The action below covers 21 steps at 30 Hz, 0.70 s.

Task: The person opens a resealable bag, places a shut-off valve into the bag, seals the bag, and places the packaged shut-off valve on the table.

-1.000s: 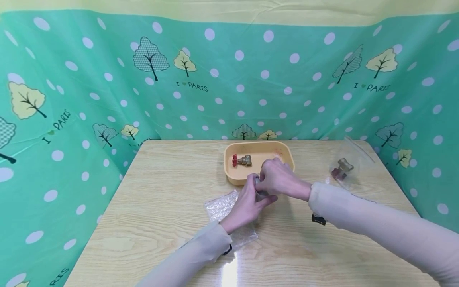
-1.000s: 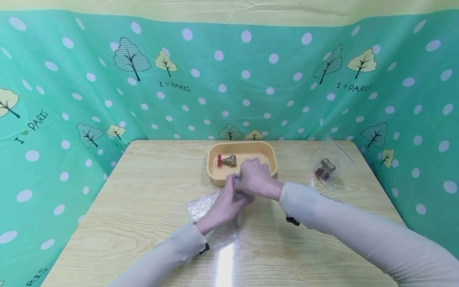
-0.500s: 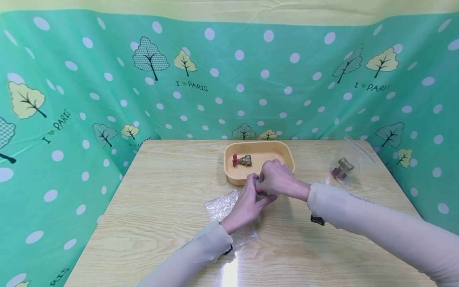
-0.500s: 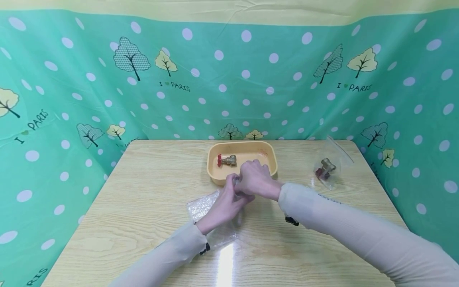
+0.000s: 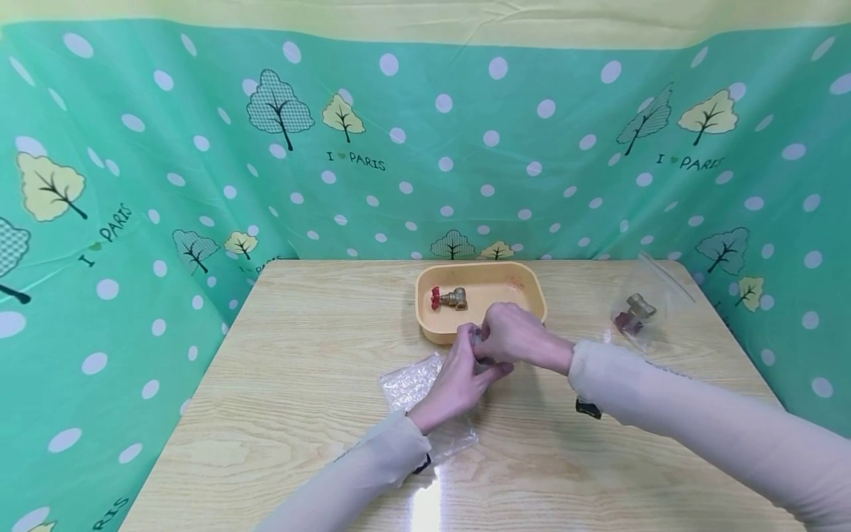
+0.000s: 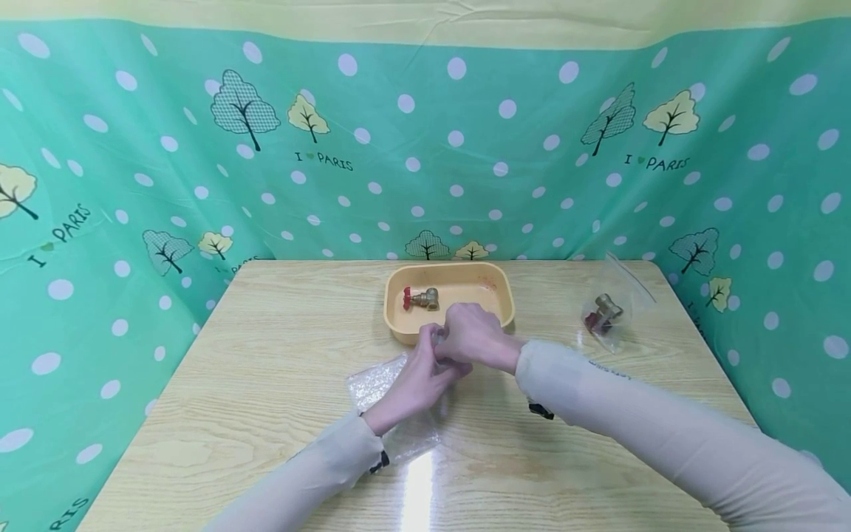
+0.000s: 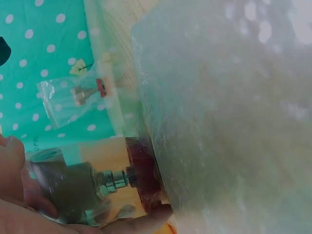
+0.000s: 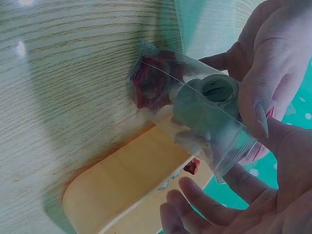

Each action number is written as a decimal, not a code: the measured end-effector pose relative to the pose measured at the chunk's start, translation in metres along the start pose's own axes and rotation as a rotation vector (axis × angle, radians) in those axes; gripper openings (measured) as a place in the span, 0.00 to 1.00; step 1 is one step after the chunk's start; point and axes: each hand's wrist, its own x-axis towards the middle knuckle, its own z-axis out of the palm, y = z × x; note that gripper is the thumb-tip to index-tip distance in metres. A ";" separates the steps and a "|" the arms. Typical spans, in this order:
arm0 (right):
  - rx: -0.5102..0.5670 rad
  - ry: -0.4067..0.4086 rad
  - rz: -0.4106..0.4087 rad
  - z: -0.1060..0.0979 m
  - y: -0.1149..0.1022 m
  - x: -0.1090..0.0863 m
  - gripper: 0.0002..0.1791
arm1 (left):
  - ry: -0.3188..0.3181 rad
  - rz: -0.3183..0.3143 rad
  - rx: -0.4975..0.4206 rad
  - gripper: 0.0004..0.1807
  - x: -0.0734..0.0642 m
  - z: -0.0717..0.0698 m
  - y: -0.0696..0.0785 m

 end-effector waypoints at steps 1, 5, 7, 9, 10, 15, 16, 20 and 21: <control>0.004 -0.007 0.001 0.000 0.000 0.000 0.23 | -0.004 -0.001 -0.006 0.35 0.000 0.000 -0.001; 0.006 -0.023 -0.022 -0.004 0.000 -0.002 0.20 | -0.029 -0.029 -0.038 0.37 0.002 -0.003 -0.003; 0.009 -0.022 -0.044 -0.008 0.000 -0.005 0.17 | -0.046 -0.055 -0.045 0.40 0.002 -0.006 -0.004; 0.025 -0.018 -0.078 -0.013 0.001 -0.008 0.13 | -0.076 -0.075 -0.066 0.43 0.003 -0.010 -0.005; 0.032 -0.017 -0.100 -0.015 0.001 -0.009 0.12 | -0.092 -0.084 -0.070 0.45 0.004 -0.013 -0.007; 0.081 -0.038 -0.215 -0.022 0.004 -0.018 0.08 | -0.213 -0.086 -0.104 0.54 0.005 -0.036 -0.012; 0.090 -0.044 -0.231 -0.023 0.005 -0.021 0.08 | -0.238 -0.087 -0.097 0.56 0.006 -0.041 -0.013; 0.140 -0.056 -0.246 -0.025 0.009 -0.032 0.23 | -0.315 -0.083 -0.088 0.52 0.007 -0.059 -0.014; 0.140 -0.050 -0.245 -0.025 0.010 -0.035 0.27 | -0.322 -0.078 -0.084 0.48 0.007 -0.062 -0.014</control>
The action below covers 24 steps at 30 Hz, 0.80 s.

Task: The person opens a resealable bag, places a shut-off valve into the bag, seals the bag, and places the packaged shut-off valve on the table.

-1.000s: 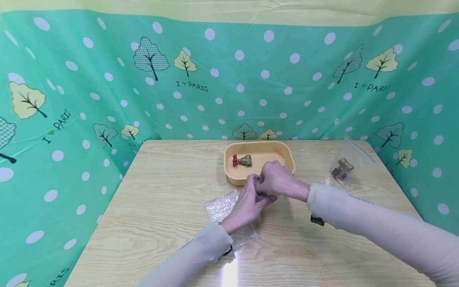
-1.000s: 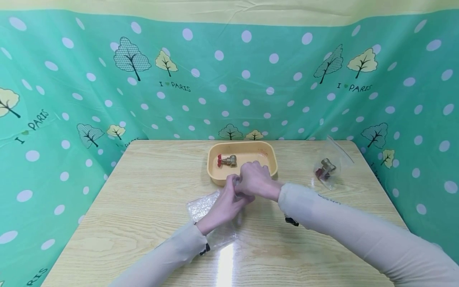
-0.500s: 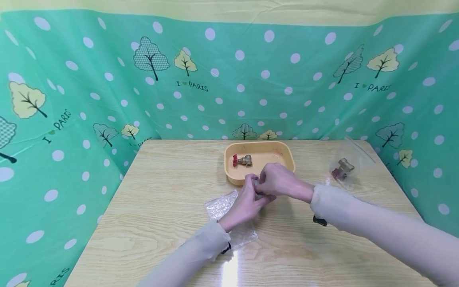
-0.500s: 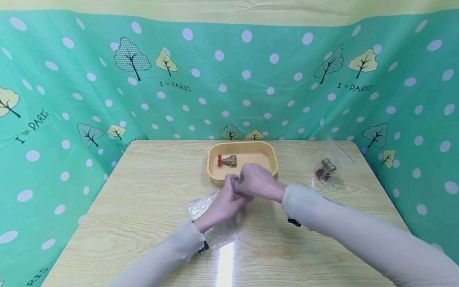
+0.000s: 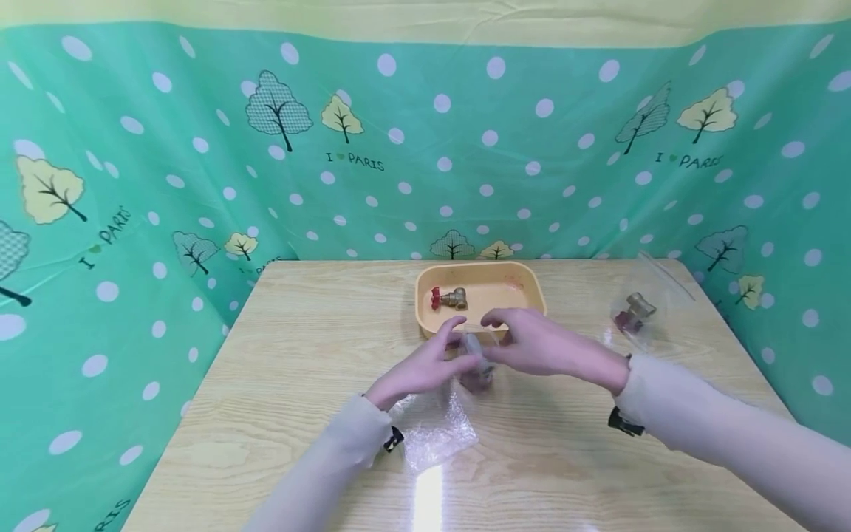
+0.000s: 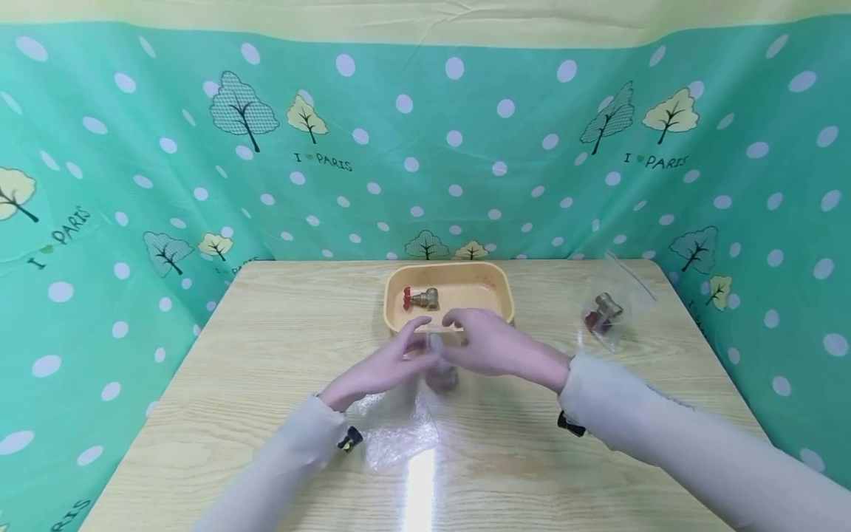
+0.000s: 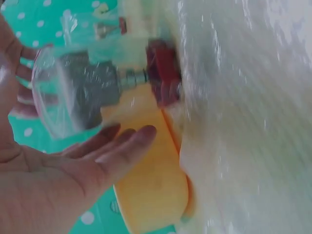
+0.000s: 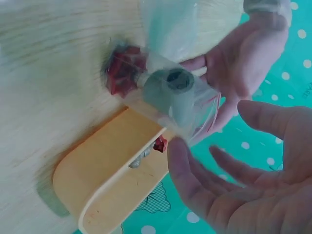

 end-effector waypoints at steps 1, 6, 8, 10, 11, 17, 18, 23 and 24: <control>-0.006 0.009 0.000 0.000 0.000 -0.003 0.30 | -0.001 0.006 0.001 0.44 0.000 -0.002 0.001; -0.050 0.063 0.010 0.006 0.004 -0.015 0.31 | 0.039 0.060 0.002 0.29 0.003 -0.006 0.003; -0.049 0.067 0.029 0.010 0.007 -0.017 0.29 | 0.074 0.073 -0.003 0.25 0.005 -0.004 0.003; -0.055 0.075 0.042 0.013 0.009 -0.018 0.26 | 0.114 0.092 -0.004 0.23 0.006 -0.002 0.003; -0.058 0.080 0.044 0.015 0.010 -0.018 0.24 | 0.131 0.099 -0.004 0.22 0.007 -0.001 0.003; -0.039 0.133 0.019 0.023 0.018 -0.019 0.12 | 0.178 0.149 -0.001 0.17 0.009 0.003 0.002; -0.026 0.138 0.013 0.024 0.019 -0.020 0.11 | 0.184 0.149 0.000 0.17 0.010 0.003 0.001; 0.003 0.163 -0.015 0.028 0.022 -0.020 0.09 | 0.222 0.122 -0.005 0.14 0.009 0.004 0.001; 0.005 0.169 -0.018 0.028 0.023 -0.020 0.08 | 0.232 0.116 -0.006 0.13 0.009 0.004 0.000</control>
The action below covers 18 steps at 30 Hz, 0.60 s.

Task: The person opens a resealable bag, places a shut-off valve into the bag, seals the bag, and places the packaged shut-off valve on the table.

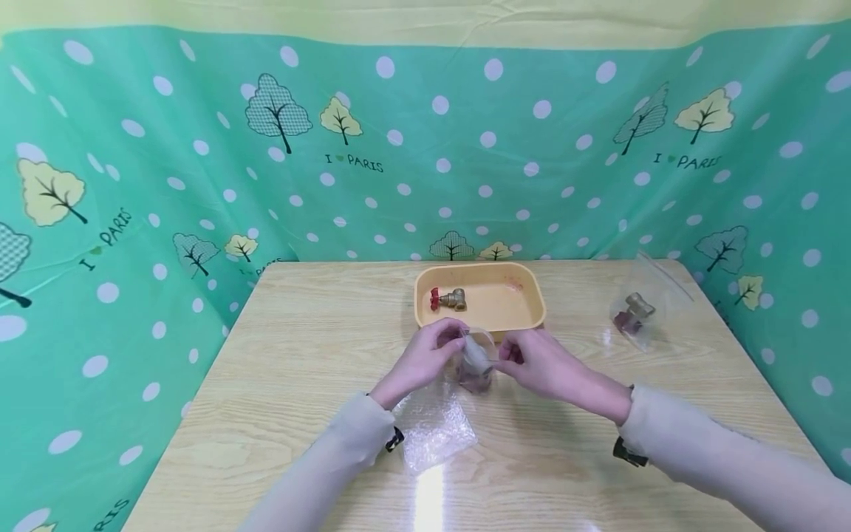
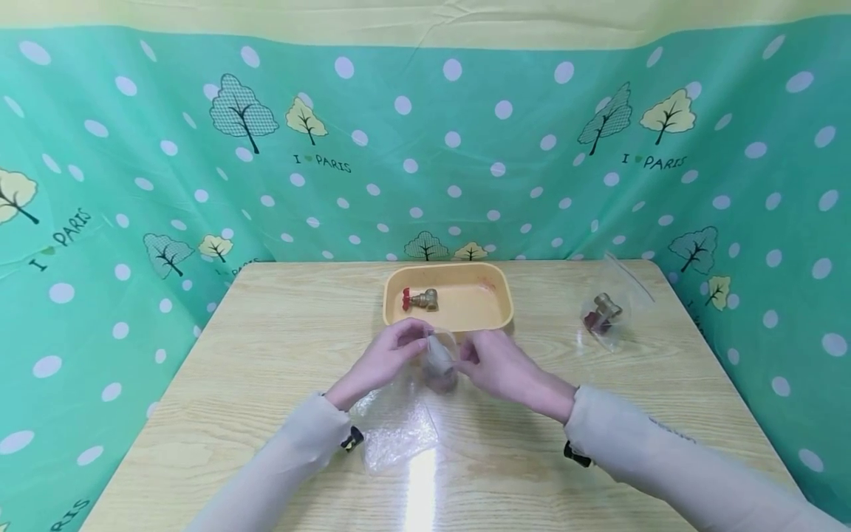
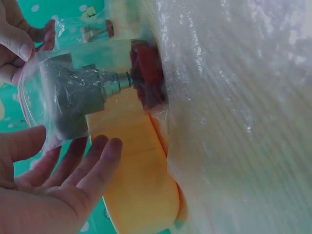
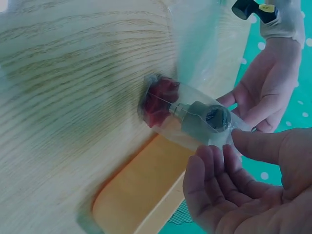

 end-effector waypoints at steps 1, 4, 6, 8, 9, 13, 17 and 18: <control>-0.001 0.006 -0.002 0.000 0.000 0.000 0.08 | 0.010 -0.005 -0.002 0.13 0.000 0.000 0.000; 0.018 0.015 0.004 -0.001 0.001 -0.001 0.07 | 0.043 -0.019 -0.011 0.10 -0.003 0.000 0.000; 0.034 0.020 0.015 -0.001 0.003 -0.002 0.06 | 0.064 -0.031 -0.016 0.09 -0.005 0.000 -0.001; 0.048 0.020 0.028 -0.001 0.005 -0.002 0.05 | 0.083 -0.036 -0.018 0.07 -0.007 0.000 -0.001; 0.054 0.022 0.028 -0.002 0.007 -0.002 0.05 | 0.091 -0.037 -0.018 0.07 -0.008 0.000 0.000; 0.061 0.050 0.027 -0.005 0.012 -0.004 0.05 | 0.108 -0.038 0.000 0.05 -0.015 0.002 0.003; 0.080 0.090 0.014 -0.008 0.017 -0.008 0.04 | 0.114 -0.013 0.014 0.04 -0.021 0.004 0.008; 0.088 0.099 0.015 -0.009 0.018 -0.009 0.04 | 0.116 -0.003 0.017 0.04 -0.022 0.005 0.009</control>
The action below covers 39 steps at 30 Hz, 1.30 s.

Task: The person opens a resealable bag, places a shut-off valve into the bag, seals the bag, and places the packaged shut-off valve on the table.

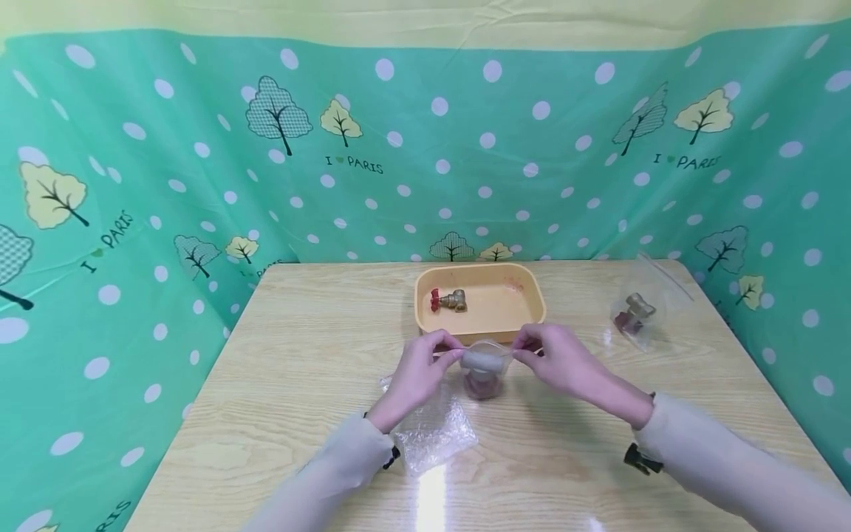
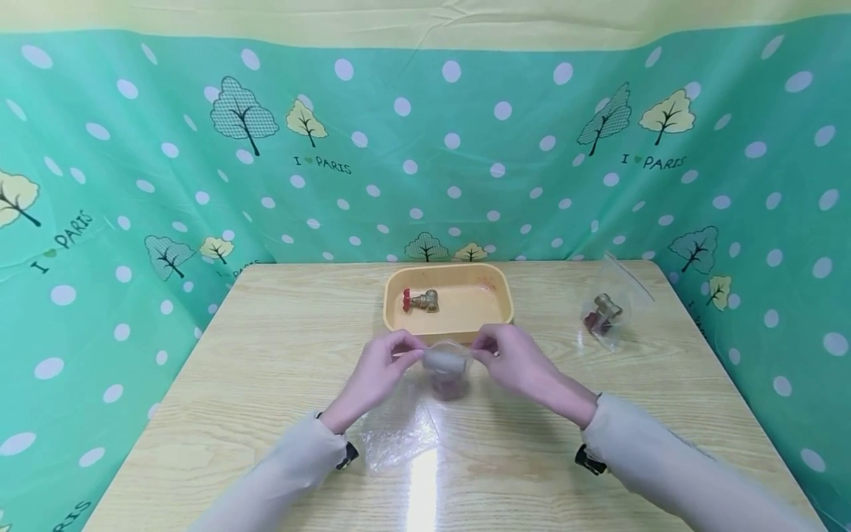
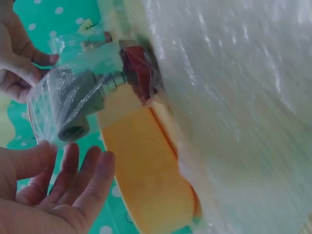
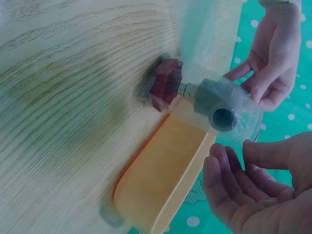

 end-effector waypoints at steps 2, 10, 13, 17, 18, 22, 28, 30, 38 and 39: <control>0.018 0.013 -0.006 -0.001 0.003 -0.001 0.04 | 0.003 0.013 0.003 0.03 -0.002 0.001 0.003; 0.070 0.040 -0.009 0.000 0.013 -0.004 0.04 | -0.001 0.025 -0.007 0.04 -0.008 0.005 0.009; 0.109 0.037 -0.008 0.002 0.017 -0.003 0.03 | -0.005 0.036 -0.008 0.03 -0.009 0.006 0.007; 0.150 0.013 -0.024 0.005 0.020 -0.002 0.04 | -0.055 0.035 -0.023 0.07 -0.008 0.006 0.002; 0.157 0.000 -0.026 0.006 0.021 -0.002 0.07 | -0.076 0.027 -0.022 0.10 -0.007 0.006 0.001; 0.182 -0.080 -0.028 0.011 0.024 -0.001 0.24 | -0.151 -0.012 0.013 0.21 -0.005 0.007 -0.006; 0.134 -0.097 -0.019 0.021 0.026 0.004 0.24 | -0.164 -0.029 0.129 0.24 -0.001 0.014 -0.012; 0.123 -0.085 -0.004 0.024 0.025 0.005 0.19 | -0.166 -0.024 0.162 0.23 0.000 0.015 -0.013; 0.143 0.002 0.027 0.031 0.024 0.000 0.15 | -0.154 0.037 0.226 0.19 0.004 0.018 -0.014; 0.149 0.016 0.029 0.032 0.024 -0.001 0.15 | -0.153 0.046 0.228 0.18 0.005 0.018 -0.014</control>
